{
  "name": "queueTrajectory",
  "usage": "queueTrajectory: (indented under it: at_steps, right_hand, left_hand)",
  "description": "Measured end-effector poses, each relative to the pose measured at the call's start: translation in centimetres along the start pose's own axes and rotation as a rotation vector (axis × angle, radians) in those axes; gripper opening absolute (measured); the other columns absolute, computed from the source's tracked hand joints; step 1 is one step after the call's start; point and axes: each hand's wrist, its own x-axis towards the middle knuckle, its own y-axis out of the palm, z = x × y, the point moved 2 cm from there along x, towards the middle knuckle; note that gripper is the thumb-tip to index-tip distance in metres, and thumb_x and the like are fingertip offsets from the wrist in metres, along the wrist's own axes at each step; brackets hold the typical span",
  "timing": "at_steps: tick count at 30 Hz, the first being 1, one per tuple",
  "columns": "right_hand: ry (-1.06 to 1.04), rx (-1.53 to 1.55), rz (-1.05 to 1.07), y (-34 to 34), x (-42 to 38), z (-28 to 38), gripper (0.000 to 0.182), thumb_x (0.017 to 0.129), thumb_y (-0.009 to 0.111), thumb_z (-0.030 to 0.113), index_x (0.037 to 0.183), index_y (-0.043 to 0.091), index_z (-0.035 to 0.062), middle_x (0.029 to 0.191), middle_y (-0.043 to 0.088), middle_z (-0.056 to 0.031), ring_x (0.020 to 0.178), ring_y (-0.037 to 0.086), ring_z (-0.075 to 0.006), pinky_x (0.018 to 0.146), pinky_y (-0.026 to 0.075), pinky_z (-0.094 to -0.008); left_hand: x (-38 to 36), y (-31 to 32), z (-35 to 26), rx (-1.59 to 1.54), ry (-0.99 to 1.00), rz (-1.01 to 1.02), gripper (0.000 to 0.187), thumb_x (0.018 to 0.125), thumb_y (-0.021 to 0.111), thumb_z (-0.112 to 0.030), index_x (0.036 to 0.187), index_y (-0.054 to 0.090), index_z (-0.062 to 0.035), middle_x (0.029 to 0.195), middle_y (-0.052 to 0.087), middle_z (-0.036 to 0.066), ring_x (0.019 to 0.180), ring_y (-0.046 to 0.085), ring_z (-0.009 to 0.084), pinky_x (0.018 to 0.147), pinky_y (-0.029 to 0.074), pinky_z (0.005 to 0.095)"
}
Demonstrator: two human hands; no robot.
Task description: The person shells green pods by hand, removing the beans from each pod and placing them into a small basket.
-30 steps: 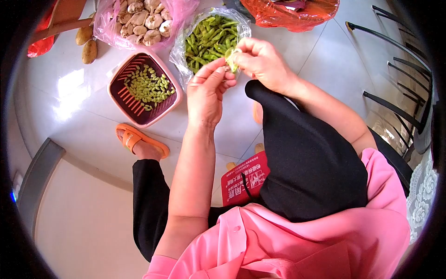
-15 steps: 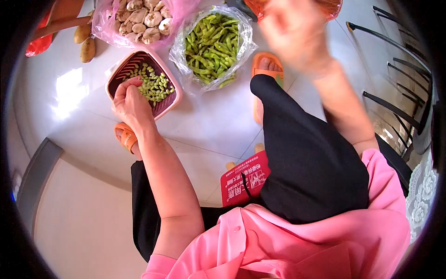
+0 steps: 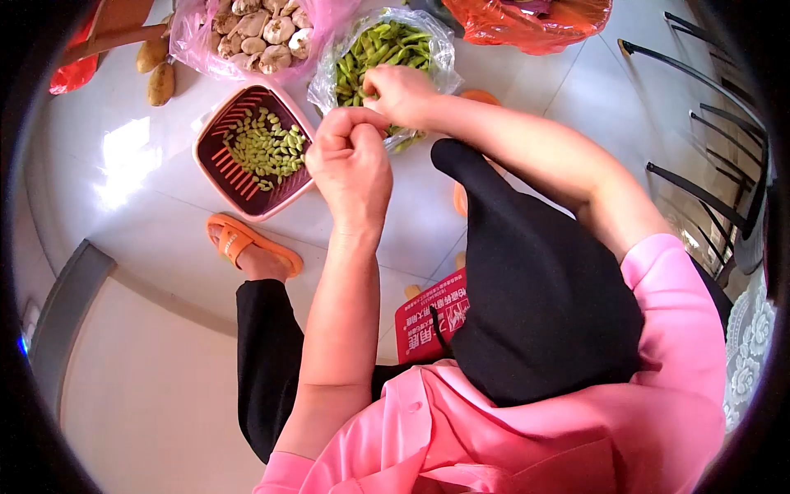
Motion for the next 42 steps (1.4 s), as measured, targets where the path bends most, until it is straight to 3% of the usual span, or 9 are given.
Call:
queueTrajectory:
  at_steps: [2, 5, 9, 13, 16, 18, 22, 28, 42]
  right_hand:
    - [0.134, 0.382, -0.091, -0.4, -0.3, -1.3, 0.025, 0.073, 0.065, 0.030, 0.079, 0.060, 0.0059, 0.069, 0.060, -0.0045, 0.060, 0.056, -0.0149, 0.053, 0.044, -0.0288]
    - [0.463, 1.217, 0.284, -4.7, -2.8, 0.4, 0.024, 0.082, 0.061, 0.031, 0.078, 0.060, 0.0072, 0.066, 0.054, 0.0035, 0.047, 0.038, -0.0013, 0.040, 0.026, -0.0160]
    - [0.504, 1.691, 0.620, -6.4, -4.4, 1.5, 0.026, 0.088, 0.057, 0.033, 0.085, 0.060, 0.0072, 0.061, 0.045, 0.0060, 0.044, 0.031, 0.0002, 0.036, 0.020, -0.0139]
    - [0.464, 1.694, 0.633, -7.0, -5.1, 2.2, 0.029, 0.089, 0.055, 0.036, 0.085, 0.061, 0.0078, 0.060, 0.041, 0.0066, 0.045, 0.030, -0.0006, 0.036, 0.019, -0.0149]
    - [0.463, 1.244, 0.538, -7.6, -5.2, 1.7, 0.027, 0.088, 0.058, 0.032, 0.081, 0.062, 0.0062, 0.062, 0.045, 0.0064, 0.049, 0.035, -0.0006, 0.040, 0.025, -0.0162]
    - [0.174, 0.787, 0.065, -8.0, -4.9, 1.5, 0.022, 0.086, 0.061, 0.024, 0.079, 0.063, 0.0041, 0.064, 0.050, 0.0064, 0.055, 0.040, -0.0010, 0.047, 0.030, -0.0176]
    - [0.073, 0.883, 0.023, -9.5, -5.7, 2.1, 0.015, 0.085, 0.062, 0.015, 0.088, 0.064, 0.0000, 0.074, 0.060, 0.0020, 0.069, 0.051, -0.0043, 0.061, 0.042, -0.0205]
    - [0.093, 0.779, 0.151, -9.5, -5.4, 1.7, 0.015, 0.084, 0.062, 0.013, 0.088, 0.064, -0.0013, 0.078, 0.062, -0.0005, 0.074, 0.054, -0.0061, 0.068, 0.045, -0.0224]
    - [0.159, 0.750, 0.054, -8.3, -6.0, 2.2, 0.007, 0.074, 0.060, 0.006, 0.070, 0.058, 0.0005, 0.066, 0.055, 0.0030, 0.062, 0.046, -0.0036, 0.055, 0.039, -0.0216]
  left_hand:
    - [-0.1, 0.2, 0.3, 0.267, 0.085, 0.044, 0.016, 0.076, 0.044, 0.005, 0.075, 0.060, 0.0004, 0.073, 0.060, 0.007, 0.066, 0.056, 0.0166, 0.060, 0.045, 0.0248]
    - [0.1, 1.0, -0.4, 0.340, 0.247, -0.059, 0.012, 0.076, 0.052, 0.004, 0.083, 0.061, -0.0002, 0.081, 0.060, 0.008, 0.072, 0.058, 0.0208, 0.063, 0.047, 0.0261]
    - [0.3, 1.3, 0.1, 0.160, 0.187, 0.033, 0.017, 0.079, 0.062, -0.002, 0.096, 0.062, -0.0015, 0.088, 0.062, 0.005, 0.078, 0.058, 0.0130, 0.068, 0.047, 0.0235]
    - [0.1, 1.1, 0.3, 0.017, 0.104, 0.031, 0.017, 0.081, 0.065, -0.005, 0.097, 0.063, -0.0019, 0.088, 0.063, 0.002, 0.078, 0.058, 0.0077, 0.068, 0.046, 0.0205]
    - [0.2, 1.1, 0.1, -0.041, 0.072, 0.011, 0.016, 0.079, 0.067, -0.006, 0.093, 0.063, -0.0030, 0.085, 0.064, 0.003, 0.072, 0.057, 0.0076, 0.062, 0.046, 0.0206]
    - [0.3, 1.1, -0.2, 0.062, 0.067, 0.033, 0.017, 0.079, 0.067, -0.006, 0.094, 0.062, -0.0024, 0.086, 0.064, 0.005, 0.069, 0.056, 0.0068, 0.059, 0.046, 0.0202]
    - [0.1, 1.6, -0.5, -0.023, 0.024, 0.060, 0.020, 0.080, 0.065, -0.001, 0.099, 0.060, 0.0009, 0.085, 0.063, 0.004, 0.076, 0.058, 0.0073, 0.069, 0.046, 0.0193]
    - [-0.6, 1.7, -0.3, 0.084, -0.008, 0.105, 0.023, 0.080, 0.064, -0.001, 0.103, 0.058, 0.0026, 0.086, 0.064, 0.004, 0.076, 0.058, 0.0083, 0.070, 0.047, 0.0213]
    - [-0.9, 2.1, 0.1, 0.305, 0.203, 0.045, 0.020, 0.077, 0.065, -0.003, 0.096, 0.060, 0.0015, 0.075, 0.065, 0.008, 0.062, 0.061, 0.0131, 0.058, 0.049, 0.0268]
